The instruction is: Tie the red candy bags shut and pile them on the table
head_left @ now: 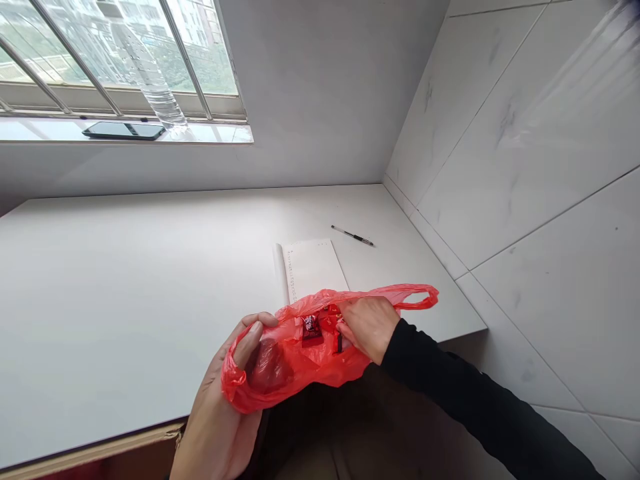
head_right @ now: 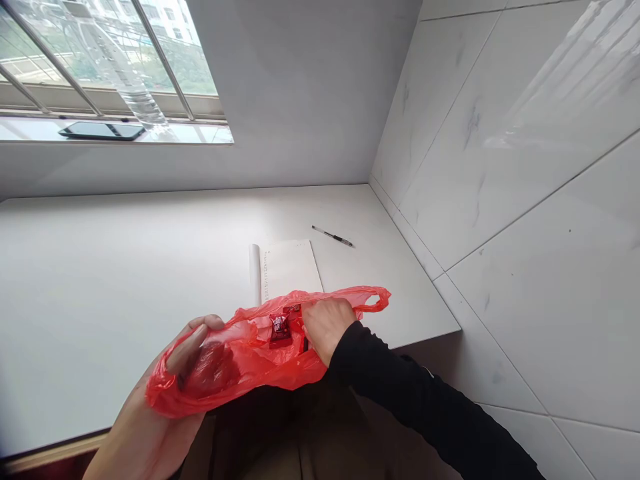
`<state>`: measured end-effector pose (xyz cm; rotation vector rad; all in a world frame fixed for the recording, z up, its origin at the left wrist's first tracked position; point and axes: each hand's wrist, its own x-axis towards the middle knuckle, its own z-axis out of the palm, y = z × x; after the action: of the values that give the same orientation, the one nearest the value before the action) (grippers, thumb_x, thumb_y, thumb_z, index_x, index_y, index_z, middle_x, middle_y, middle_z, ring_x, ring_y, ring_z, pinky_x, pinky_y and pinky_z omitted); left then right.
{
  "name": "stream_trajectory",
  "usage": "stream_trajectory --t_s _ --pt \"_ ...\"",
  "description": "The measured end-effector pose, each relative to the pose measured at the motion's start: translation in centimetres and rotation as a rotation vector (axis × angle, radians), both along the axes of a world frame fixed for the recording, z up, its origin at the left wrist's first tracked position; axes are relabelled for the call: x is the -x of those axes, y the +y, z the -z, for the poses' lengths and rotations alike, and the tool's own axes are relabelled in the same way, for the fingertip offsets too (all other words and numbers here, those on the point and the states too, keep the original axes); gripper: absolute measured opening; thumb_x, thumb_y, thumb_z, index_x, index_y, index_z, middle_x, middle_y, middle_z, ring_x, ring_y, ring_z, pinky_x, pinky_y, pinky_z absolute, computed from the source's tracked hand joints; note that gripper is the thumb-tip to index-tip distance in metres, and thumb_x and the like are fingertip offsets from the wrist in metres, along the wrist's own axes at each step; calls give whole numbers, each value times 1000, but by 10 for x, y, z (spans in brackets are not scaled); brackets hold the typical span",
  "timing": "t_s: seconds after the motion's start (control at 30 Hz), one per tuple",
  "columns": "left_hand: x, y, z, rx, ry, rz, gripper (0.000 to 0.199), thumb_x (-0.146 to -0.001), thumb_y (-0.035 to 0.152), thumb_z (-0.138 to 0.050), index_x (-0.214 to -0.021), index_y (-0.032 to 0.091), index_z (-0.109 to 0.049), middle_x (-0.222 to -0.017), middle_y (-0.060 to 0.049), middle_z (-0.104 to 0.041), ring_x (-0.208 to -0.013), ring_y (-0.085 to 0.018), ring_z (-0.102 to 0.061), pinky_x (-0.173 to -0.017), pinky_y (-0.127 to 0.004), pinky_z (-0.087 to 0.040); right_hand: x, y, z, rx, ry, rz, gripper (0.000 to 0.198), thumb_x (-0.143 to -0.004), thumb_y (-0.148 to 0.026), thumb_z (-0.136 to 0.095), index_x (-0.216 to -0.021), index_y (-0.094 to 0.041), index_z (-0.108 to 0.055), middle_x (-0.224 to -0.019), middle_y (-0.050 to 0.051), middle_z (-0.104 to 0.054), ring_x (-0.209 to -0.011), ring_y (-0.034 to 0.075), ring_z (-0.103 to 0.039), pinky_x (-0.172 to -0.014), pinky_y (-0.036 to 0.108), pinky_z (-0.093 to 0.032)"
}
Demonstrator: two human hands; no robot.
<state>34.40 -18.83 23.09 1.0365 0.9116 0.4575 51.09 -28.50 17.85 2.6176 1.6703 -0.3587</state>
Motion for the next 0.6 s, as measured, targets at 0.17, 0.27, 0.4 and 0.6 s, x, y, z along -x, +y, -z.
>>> stream_trajectory --t_s 0.17,0.27,0.4,0.6 --pt "-4 -4 -1 3 -11 34 27 -81 47 -72 -89 23 -63 -75 0 -59 -62 -12 -53 -55 -19 -46 12 0 10 -37 75 -249 52 -90 -17 -51 -142 -26 -48 -79 5 -71 -71 27 -69 -57 32 -41" --pt "-7 -4 -3 -9 -14 34 26 -81 46 -73 -89 23 -64 -77 0 -59 -66 -12 -53 -56 -18 -46 15 4 17 -41 96 -237 49 -90 -18 -48 -139 -24 -51 -77 5 -70 -69 27 -69 -57 32 -40" --pt "-9 -4 -4 -9 -26 18 27 -79 46 -74 -90 23 -65 -74 0 -57 -62 -11 -51 -53 -18 -44 6 12 23 -86 55 -115 35 -90 -14 -47 -123 -17 -57 -85 9 -71 -75 27 -69 -59 32 -41" --pt "-9 -3 -3 -12 -36 22 26 -80 46 -73 -93 24 -65 -76 1 -58 -66 -13 -53 -55 -19 -46 2 7 18 -66 57 -78 30 -92 -15 -44 -118 -19 -58 -80 8 -69 -70 25 -68 -58 31 -38"
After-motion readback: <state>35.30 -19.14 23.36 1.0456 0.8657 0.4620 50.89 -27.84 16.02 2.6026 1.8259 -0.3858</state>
